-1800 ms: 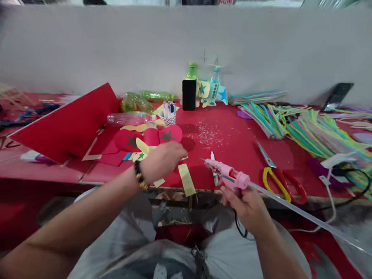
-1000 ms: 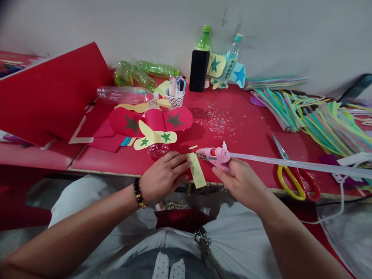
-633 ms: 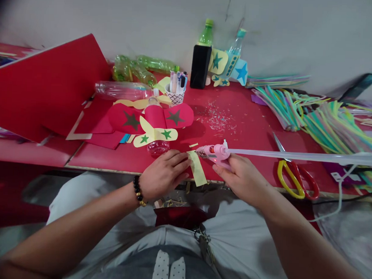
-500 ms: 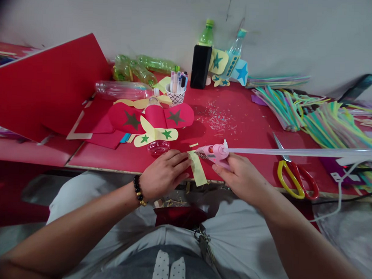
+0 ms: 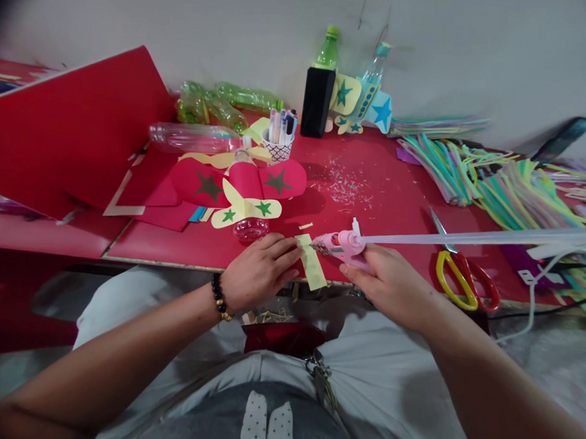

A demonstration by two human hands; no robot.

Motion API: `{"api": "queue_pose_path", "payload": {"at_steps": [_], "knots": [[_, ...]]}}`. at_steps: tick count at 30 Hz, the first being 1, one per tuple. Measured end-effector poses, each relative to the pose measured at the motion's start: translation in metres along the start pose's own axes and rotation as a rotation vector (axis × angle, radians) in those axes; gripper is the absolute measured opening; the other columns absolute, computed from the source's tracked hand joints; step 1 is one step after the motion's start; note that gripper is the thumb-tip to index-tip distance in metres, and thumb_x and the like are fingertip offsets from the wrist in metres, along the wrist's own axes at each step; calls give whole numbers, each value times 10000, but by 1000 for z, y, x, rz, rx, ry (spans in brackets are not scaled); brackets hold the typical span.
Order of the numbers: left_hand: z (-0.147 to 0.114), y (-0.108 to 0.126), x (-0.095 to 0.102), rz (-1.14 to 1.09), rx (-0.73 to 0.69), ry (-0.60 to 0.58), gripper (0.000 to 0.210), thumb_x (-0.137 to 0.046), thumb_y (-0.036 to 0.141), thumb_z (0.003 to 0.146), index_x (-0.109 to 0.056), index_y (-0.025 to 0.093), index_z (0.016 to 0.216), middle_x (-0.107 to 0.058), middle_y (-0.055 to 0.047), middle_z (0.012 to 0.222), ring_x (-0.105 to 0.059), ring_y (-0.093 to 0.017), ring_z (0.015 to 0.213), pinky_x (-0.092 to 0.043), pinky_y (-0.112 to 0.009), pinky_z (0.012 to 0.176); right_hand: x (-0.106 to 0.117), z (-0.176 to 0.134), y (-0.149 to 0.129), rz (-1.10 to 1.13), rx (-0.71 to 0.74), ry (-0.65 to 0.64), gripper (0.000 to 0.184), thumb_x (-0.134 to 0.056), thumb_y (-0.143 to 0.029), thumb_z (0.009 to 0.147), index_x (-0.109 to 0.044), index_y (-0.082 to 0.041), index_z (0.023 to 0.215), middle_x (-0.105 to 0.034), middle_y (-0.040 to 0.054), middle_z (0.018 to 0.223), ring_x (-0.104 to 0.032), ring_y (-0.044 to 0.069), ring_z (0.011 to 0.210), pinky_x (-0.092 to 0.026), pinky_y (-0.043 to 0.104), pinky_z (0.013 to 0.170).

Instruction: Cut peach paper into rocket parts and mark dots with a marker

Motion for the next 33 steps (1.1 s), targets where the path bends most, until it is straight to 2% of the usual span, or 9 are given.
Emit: {"api": "queue_pose_path", "payload": {"at_steps": [8,13,17,23,28,30,33], "knots": [[0,0,-2,-3,-5,3,358,-350,328,987,-550,133,1210,-582,-120,1219,-496,-248,1117,-427,-410,953,-1,-20,-3,27,18,-86,247,-483,-391,913,-618,-211,809,-505,-34,479,-455,146,431,-395,285,500],[0,-1,-4,-15,1,-12,362,-342,332,988,-536,142,1226,-570,-111,1237,-488,-247,1119,-428,-419,948,-6,-31,8,3,28,-135,290,-476,-430,910,-663,-211,876,-669,38,724,-599,199,627,-476,308,592],[0,-1,-4,-8,-10,-15,349,-343,317,987,-539,143,1218,-572,-116,1237,-493,-246,1116,-425,-418,951,-8,-43,15,6,13,-143,269,-514,-436,889,-692,-244,952,-726,56,848,-666,257,770,-526,333,659],[0,-2,-6,-4,-2,-29,364,-353,325,981,-525,141,1244,-561,-117,1269,-487,-253,1140,-417,-433,962,-10,-54,14,58,-1,-154,279,-518,-438,880,-724,-261,948,-725,45,741,-681,280,724,-542,341,584],[1,-5,-3,12,63,-4,371,-385,338,971,-521,139,1254,-545,-128,1309,-461,-257,1184,-389,-437,1004,0,-50,2,115,52,-88,348,-528,-392,876,-657,-288,1182,-737,55,966,-690,288,845,-569,354,718],[2,-7,-2,28,101,5,386,-398,352,966,-516,130,1259,-536,-131,1323,-440,-265,1204,-375,-435,1020,3,-47,0,108,36,-79,392,-503,-381,890,-605,-288,1257,-734,66,982,-693,275,798,-568,345,695],[2,-8,-1,46,135,2,402,-417,365,957,-508,129,1269,-515,-122,1350,-413,-274,1225,-365,-428,1031,2,-45,-2,84,0,-97,380,-479,-396,903,-613,-266,1234,-734,69,872,-675,249,674,-548,323,595]]}}
Point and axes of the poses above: each hand's wrist, its own z-axis towards the middle knuckle, its own x-axis out of the back of the hand, y = z × x, the point moved 10 cm from there along z, towards the middle knuckle
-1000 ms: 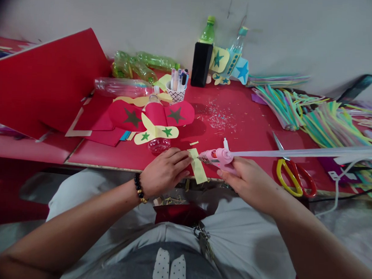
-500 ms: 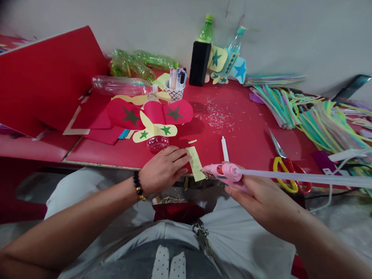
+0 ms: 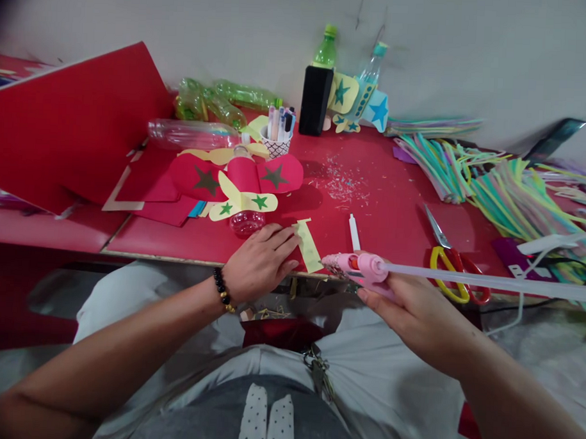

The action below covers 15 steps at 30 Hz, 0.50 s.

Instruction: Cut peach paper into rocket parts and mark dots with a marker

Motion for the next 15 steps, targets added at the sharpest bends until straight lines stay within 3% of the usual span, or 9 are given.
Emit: {"api": "queue_pose_path", "payload": {"at_steps": [4,9,15], "knots": [[0,0,0,9,6,-3,395,-419,363,955,-504,140,1269,-516,-120,1345,-420,-274,1214,-373,-428,1019,-2,4,0,-23,-15,9,354,-486,-406,900,-647,-241,1168,-716,50,761,-655,236,634,-526,317,591],[-1,0,0,10,2,6,402,-415,364,957,-492,142,1283,-511,-124,1351,-425,-276,1210,-375,-432,1015,-8,3,10,30,-42,-15,311,-512,-394,892,-680,-247,1108,-739,51,975,-684,264,874,-546,331,748],[-1,-1,-1,7,-1,-7,410,-416,374,955,-489,139,1283,-484,-119,1373,-410,-291,1220,-378,-444,1011,-7,-2,13,-35,47,21,285,-522,-423,874,-680,-281,1065,-737,34,844,-684,285,766,-549,360,642]]}}
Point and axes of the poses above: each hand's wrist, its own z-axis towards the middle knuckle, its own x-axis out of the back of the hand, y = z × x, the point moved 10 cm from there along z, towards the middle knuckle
